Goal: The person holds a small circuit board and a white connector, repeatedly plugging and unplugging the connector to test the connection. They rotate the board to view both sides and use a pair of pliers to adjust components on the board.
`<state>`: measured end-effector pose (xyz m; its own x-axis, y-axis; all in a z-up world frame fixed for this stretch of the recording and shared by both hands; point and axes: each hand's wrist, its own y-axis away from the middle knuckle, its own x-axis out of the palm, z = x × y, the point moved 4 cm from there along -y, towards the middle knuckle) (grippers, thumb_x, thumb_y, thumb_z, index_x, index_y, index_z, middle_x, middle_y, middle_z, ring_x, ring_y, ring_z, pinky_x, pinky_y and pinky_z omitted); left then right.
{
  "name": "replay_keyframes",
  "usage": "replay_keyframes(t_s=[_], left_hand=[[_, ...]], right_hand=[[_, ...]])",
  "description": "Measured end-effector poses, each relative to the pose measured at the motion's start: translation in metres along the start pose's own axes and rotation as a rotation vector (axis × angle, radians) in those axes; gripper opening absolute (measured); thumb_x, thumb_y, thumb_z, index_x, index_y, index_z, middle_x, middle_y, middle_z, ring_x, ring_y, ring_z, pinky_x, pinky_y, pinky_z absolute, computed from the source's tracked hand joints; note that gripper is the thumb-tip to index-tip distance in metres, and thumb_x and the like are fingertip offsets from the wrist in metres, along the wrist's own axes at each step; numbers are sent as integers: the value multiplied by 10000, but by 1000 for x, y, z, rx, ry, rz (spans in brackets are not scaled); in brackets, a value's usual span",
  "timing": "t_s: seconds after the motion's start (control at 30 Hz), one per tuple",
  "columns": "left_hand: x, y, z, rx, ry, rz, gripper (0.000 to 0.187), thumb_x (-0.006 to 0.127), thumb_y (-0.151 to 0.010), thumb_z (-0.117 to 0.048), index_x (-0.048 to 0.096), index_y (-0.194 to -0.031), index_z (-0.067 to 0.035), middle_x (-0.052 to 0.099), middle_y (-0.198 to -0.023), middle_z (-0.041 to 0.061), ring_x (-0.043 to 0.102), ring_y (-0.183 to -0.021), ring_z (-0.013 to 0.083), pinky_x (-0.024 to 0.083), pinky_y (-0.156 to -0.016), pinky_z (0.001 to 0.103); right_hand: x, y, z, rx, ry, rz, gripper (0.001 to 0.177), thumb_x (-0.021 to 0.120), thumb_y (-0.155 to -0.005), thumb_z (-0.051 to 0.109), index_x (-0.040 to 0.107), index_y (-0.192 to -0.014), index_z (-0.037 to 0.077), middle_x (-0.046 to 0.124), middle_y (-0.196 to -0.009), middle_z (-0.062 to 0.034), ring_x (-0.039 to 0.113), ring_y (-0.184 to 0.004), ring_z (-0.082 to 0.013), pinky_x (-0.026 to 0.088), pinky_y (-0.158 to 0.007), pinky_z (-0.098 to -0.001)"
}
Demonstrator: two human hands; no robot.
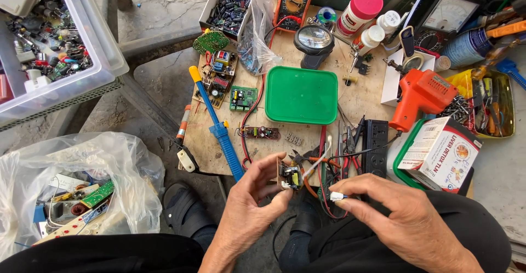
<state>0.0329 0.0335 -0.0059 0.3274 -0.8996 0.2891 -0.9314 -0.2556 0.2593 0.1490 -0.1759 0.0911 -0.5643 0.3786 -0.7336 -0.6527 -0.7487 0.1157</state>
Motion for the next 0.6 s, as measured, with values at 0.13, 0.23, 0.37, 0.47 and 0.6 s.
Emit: replay_keyframes(t_s=[0.13, 0.23, 0.37, 0.47, 0.6], left_hand=[[4, -2, 16, -87, 163, 8, 697, 833, -920, -257, 612, -1565, -115, 615, -1691, 47, 608, -1482, 141, 516, -1187, 333], [6, 1, 12, -180, 247, 4, 773, 831, -917, -260, 591, -1642, -143, 677, -1482, 26, 599, -1123, 96, 445, -1087, 279], [12, 2, 7, -218, 353, 43, 774, 799, -925, -249, 555, -1650, -135, 675, -1540, 98, 695, -1062, 126, 618, -976, 345], [18, 2, 4, -183, 441, 119, 755, 752, -983, -270, 480, -1673, -132, 535, -1726, 118, 622, -1487, 230, 665, -1031, 392], [27, 3, 6, -314, 647, 158, 816, 724, -987, -234, 426, -1733, -91, 721, -1501, 144, 754, -1232, 206, 639, -1011, 327]], right_hand=[[-3, 3, -15, 430, -116, -21, 162, 891, -875, 251, 989, -992, 198, 1018, -994, 125, 860, -939, -9, 607, -933, -205], [-1, 4, -13, 720, -345, -41, 166, 906, -906, 102, 999, -1029, 41, 1007, -990, -21, 844, -906, -103, 604, -924, -231], [4, 12, -24, 617, -571, -99, 180, 853, -893, -13, 924, -1049, -70, 1035, -994, -185, 951, -967, -231, 677, -967, -307], [1, 12, -28, 592, -635, -148, 194, 829, -886, -34, 883, -1066, -84, 1046, -916, -312, 959, -840, -317, 723, -887, -364], [-1, 13, -33, 493, -668, -152, 218, 814, -895, -16, 864, -1095, -86, 1010, -826, -311, 874, -672, -335, 723, -765, -393]])
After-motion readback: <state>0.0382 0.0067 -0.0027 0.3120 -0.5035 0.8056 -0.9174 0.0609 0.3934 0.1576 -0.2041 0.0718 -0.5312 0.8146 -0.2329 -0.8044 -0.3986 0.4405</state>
